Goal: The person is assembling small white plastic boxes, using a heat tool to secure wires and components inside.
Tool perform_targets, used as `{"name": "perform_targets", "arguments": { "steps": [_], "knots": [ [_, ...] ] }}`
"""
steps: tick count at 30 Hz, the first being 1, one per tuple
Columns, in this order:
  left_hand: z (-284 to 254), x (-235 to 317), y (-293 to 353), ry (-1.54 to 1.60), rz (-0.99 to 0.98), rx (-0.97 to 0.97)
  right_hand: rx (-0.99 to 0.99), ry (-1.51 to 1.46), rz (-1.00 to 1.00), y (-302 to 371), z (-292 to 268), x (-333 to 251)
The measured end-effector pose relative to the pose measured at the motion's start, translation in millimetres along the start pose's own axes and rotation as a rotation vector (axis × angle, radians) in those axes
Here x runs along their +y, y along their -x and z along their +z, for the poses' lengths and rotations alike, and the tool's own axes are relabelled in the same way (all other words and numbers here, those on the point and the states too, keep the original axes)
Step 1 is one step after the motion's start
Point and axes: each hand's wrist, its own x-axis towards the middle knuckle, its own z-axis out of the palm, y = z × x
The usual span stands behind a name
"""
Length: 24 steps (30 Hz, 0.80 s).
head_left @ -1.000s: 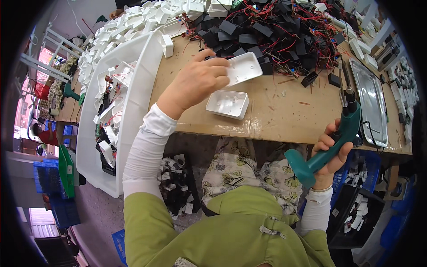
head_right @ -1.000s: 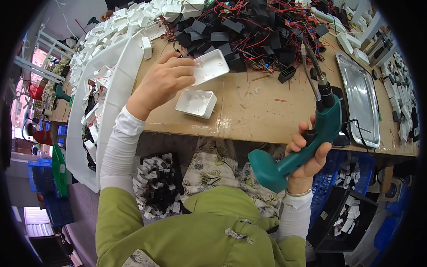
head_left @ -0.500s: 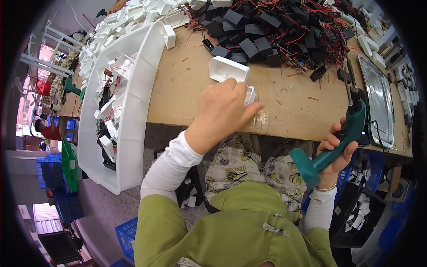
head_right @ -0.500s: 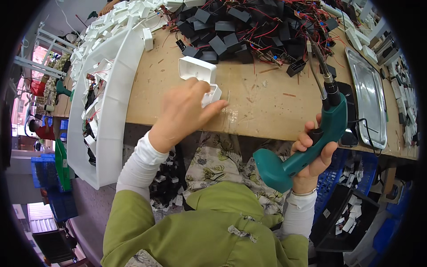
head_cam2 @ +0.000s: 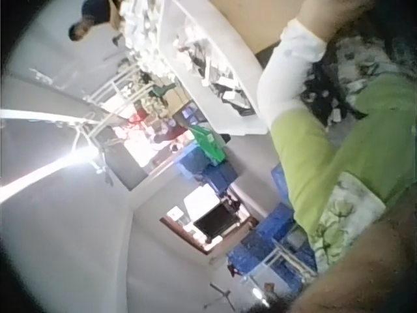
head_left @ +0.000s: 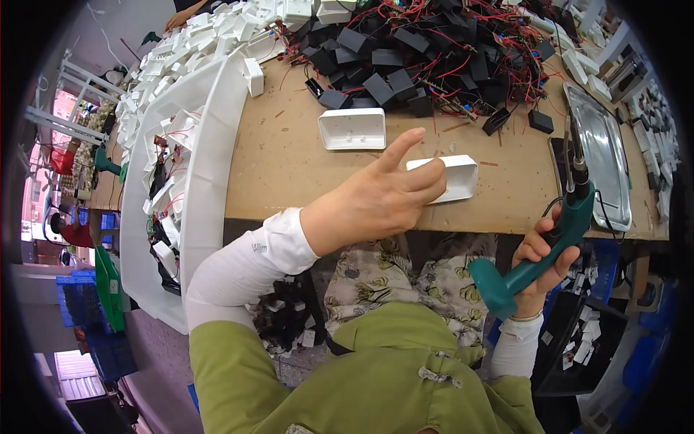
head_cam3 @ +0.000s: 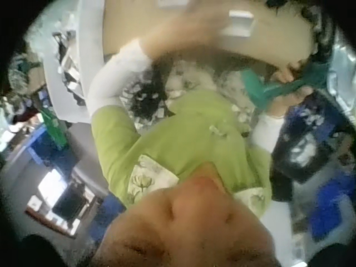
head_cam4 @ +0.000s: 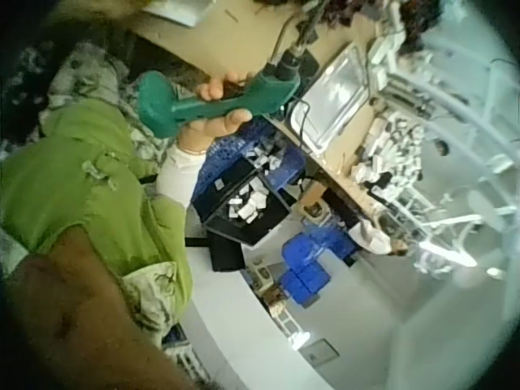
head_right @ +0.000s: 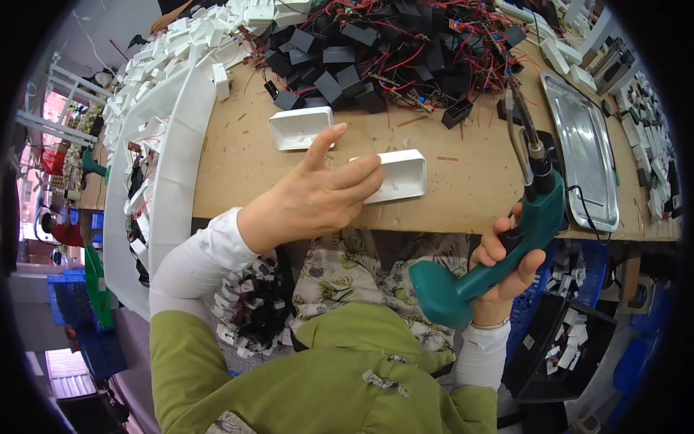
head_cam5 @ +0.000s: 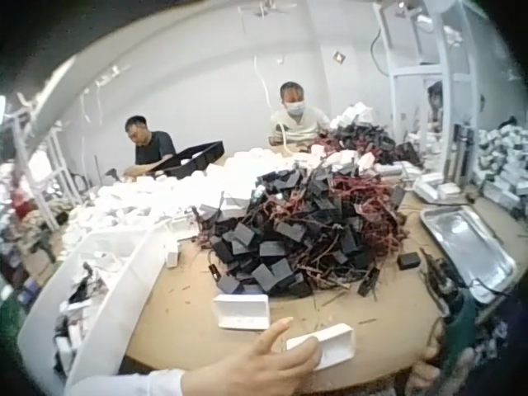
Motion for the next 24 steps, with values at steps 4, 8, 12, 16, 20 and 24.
{"name": "perform_targets", "arguments": {
  "steps": [4, 8, 12, 16, 20, 24],
  "knots": [
    [8.8, -2.7, 0.5, 0.092, 0.01, 0.083, -0.004, 0.004, -0.016, 6.8, -2.9, -4.1],
    [10.0, -19.4, 1.1, 0.277, 0.014, 0.268, 0.007, 0.024, -0.034, 10.6, -3.5, -8.4],
    [38.1, -67.4, -25.9, 0.187, -0.455, 0.336, 0.01, 0.031, -0.048, 11.0, -3.5, -11.8],
    [52.1, -98.2, -36.1, 0.373, -0.546, 0.106, 0.02, 0.023, -0.063, 12.7, -6.9, -15.4],
    [41.7, -137.6, -34.8, 0.455, -0.565, -0.064, 0.037, 0.032, -0.076, 17.5, -6.7, -21.1],
    [-16.7, -165.4, -29.1, 1.115, -1.075, 0.284, 0.027, 0.035, -0.082, 18.4, -7.8, -21.4]
  ]
}}
